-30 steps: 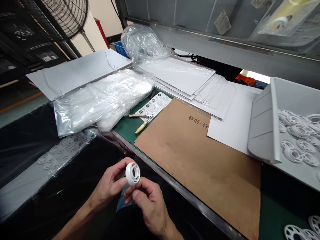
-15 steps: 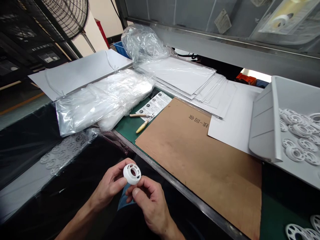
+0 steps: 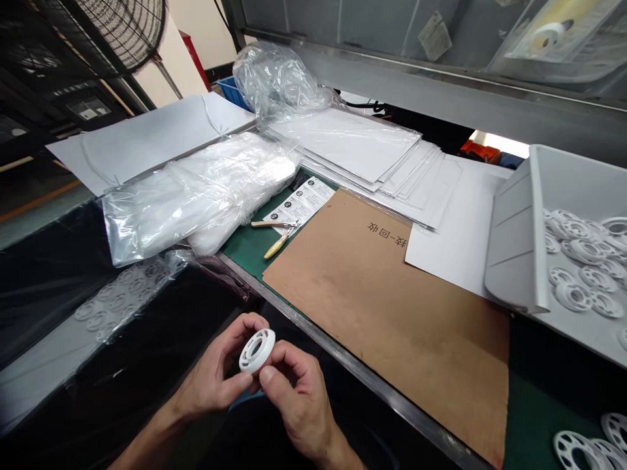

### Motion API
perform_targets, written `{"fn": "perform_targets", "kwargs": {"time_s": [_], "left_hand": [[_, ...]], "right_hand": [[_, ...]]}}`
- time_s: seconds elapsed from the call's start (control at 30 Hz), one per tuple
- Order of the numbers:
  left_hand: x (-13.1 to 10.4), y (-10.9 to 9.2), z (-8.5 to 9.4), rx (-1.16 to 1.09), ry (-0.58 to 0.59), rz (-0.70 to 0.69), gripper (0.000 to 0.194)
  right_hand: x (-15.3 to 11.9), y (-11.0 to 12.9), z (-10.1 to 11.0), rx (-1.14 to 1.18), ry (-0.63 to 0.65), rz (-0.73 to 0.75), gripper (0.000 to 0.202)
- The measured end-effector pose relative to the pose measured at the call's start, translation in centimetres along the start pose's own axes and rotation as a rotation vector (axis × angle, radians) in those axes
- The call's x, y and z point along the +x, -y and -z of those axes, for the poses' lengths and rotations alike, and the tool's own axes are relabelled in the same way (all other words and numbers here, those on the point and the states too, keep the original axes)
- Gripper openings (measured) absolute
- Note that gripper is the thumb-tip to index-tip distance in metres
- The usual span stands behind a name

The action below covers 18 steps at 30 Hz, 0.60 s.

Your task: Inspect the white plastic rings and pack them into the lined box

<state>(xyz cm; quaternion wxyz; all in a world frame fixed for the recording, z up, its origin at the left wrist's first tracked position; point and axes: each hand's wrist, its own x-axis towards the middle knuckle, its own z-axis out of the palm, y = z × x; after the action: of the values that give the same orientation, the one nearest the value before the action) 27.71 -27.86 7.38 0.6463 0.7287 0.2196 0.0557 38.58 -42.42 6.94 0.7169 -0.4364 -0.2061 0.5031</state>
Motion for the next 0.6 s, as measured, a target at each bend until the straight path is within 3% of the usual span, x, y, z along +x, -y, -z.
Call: {"fn": "perform_targets", "kwargs": {"time_s": [0.13, 0.37, 0.6], "left_hand": [[-0.2, 0.2, 0.2, 0.16, -0.125, -0.182, 0.048], [-0.3, 0.7, 0.9, 0.359, -0.227, -0.507, 0.062], [-1.1, -0.2, 1.1, 0.521, -0.271, -0.601, 0.061]], "right_hand": [[-0.2, -0.4, 0.1, -0.073, -0.065, 0.004, 0.023], [-0.4, -0.8, 0.5, -0.161, -0.133, 0.001, 0.021], [-0.6, -0.9, 0.3, -0.224, -0.027, 0.031, 0.018]]}}
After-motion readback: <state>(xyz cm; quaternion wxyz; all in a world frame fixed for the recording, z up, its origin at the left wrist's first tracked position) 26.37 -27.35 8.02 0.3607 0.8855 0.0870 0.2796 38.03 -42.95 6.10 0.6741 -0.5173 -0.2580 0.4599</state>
